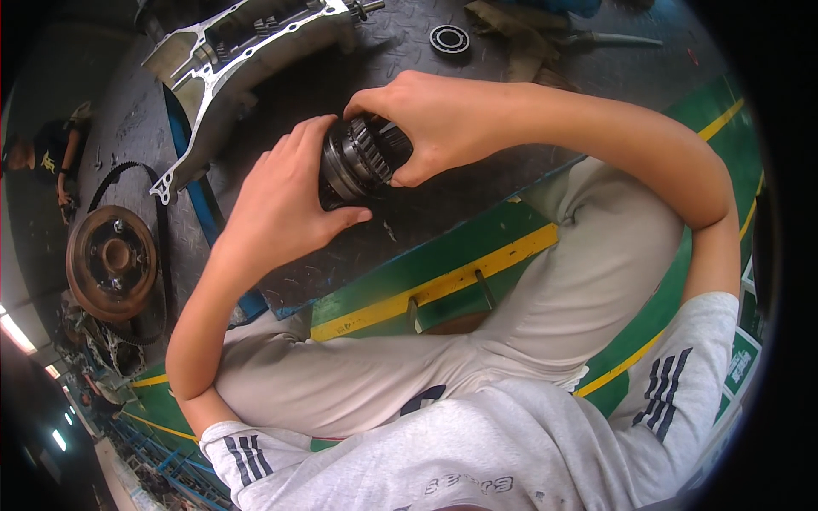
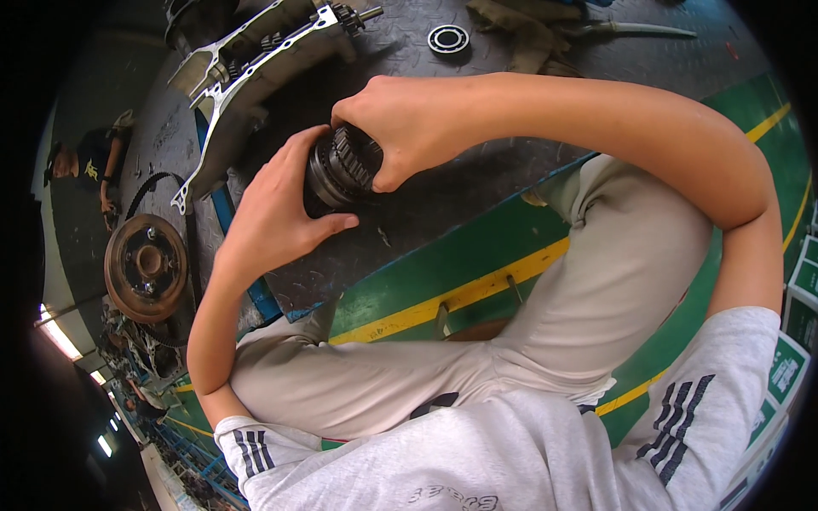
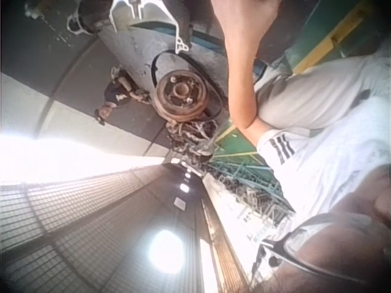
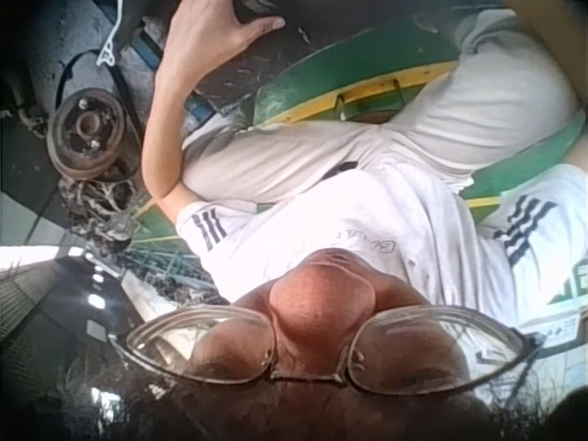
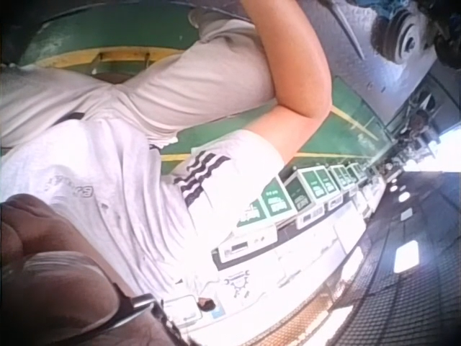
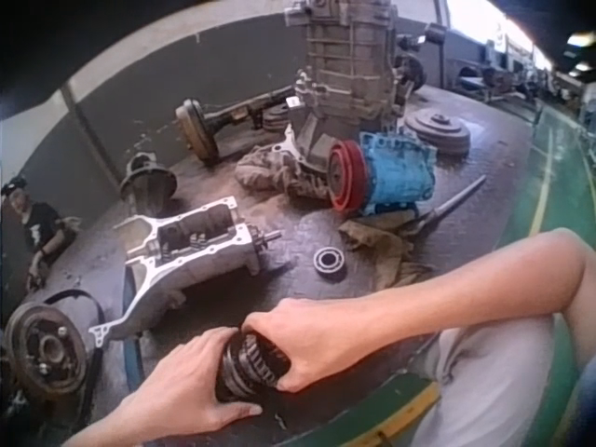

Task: The person slides several metal gears and bearings onto a splined shaft by hand, checking the fit and rotation of the components on the shaft.

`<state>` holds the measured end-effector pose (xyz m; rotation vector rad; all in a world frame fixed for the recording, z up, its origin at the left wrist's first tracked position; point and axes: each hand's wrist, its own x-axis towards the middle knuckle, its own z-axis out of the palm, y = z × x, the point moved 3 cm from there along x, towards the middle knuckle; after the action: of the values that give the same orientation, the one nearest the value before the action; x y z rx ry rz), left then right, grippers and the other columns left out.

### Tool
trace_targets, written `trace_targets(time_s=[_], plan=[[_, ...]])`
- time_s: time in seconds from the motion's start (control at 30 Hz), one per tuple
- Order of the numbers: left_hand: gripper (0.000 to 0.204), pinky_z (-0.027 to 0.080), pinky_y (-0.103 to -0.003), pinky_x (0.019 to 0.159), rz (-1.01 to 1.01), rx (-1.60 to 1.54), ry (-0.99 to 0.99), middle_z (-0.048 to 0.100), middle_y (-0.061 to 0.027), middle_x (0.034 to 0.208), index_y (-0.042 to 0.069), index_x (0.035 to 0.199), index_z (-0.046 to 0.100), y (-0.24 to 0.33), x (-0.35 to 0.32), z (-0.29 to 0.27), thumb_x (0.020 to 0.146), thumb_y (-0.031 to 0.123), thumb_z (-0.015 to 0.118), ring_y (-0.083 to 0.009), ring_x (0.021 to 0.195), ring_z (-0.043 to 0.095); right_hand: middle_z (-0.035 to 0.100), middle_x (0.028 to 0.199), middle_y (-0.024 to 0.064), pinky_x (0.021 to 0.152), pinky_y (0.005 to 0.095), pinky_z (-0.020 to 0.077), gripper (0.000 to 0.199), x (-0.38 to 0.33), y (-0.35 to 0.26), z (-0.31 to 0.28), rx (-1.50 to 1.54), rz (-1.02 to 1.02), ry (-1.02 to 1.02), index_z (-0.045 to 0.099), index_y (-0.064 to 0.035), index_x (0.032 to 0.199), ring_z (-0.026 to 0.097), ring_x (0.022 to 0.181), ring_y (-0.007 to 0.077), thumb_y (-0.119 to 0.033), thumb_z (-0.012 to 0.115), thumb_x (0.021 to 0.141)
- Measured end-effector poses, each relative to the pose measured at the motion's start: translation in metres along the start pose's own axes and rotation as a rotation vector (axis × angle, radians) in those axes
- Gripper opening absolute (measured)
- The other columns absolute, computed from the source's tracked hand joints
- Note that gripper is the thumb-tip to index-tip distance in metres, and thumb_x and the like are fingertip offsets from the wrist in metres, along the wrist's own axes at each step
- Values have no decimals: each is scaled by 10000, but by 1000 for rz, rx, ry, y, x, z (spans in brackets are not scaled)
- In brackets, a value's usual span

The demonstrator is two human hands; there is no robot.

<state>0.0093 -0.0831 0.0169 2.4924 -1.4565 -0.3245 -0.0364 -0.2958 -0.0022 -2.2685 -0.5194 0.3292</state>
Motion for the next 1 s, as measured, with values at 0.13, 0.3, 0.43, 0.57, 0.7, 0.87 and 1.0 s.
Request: trace_targets(time_s=[0.13,0.3,0.43,0.57,0.7,0.87,1.0], plan=[[941,531,-474,1074,21,64,170,671,-219,1365,0,1473,549,6,-1,20,714,336,992,-438,1282,653,776,937,290,758,421,642,563,2,5,3,23,-109,57,694,158,1213,796,853,385,-132,877,766],[730,543,-463,997,-65,51,235,698,-196,1242,2,1356,601,16,3,25,738,243,907,-398,1186,685,778,895,275,737,420,638,499,4,10,6,-15,-159,101,731,140,1137,790,822,377,-163,865,765],[710,543,-462,994,-26,118,256,700,-202,1234,-8,1342,610,18,5,27,724,221,874,-398,1175,686,772,860,273,720,426,634,474,5,7,4,-10,-150,101,739,139,1099,785,792,373,-170,858,760],[700,539,-453,958,-36,123,263,686,-200,1217,-34,1306,621,20,7,26,700,214,866,-391,1141,676,783,1083,303,844,404,643,699,4,-1,2,-20,-13,-11,660,139,1365,796,966,393,-126,855,748],[731,540,-465,1046,-111,80,201,698,-230,1236,-30,1350,600,23,9,23,716,213,872,-418,1195,678,778,1092,309,840,421,638,705,2,0,3,31,10,-24,639,135,1384,792,975,405,-100,848,754],[733,543,-472,1057,-156,47,174,702,-236,1240,-42,1353,592,24,11,21,719,193,876,-426,1212,679,769,1124,309,874,440,632,732,-1,2,5,33,-71,45,602,122,1403,777,1029,426,-88,859,751],[730,549,-471,1068,-132,59,196,705,-245,1275,-50,1354,601,25,11,21,725,184,889,-425,1229,683,781,991,302,788,432,646,641,-3,4,6,15,-135,129,649,153,1288,795,909,413,-94,869,738]])
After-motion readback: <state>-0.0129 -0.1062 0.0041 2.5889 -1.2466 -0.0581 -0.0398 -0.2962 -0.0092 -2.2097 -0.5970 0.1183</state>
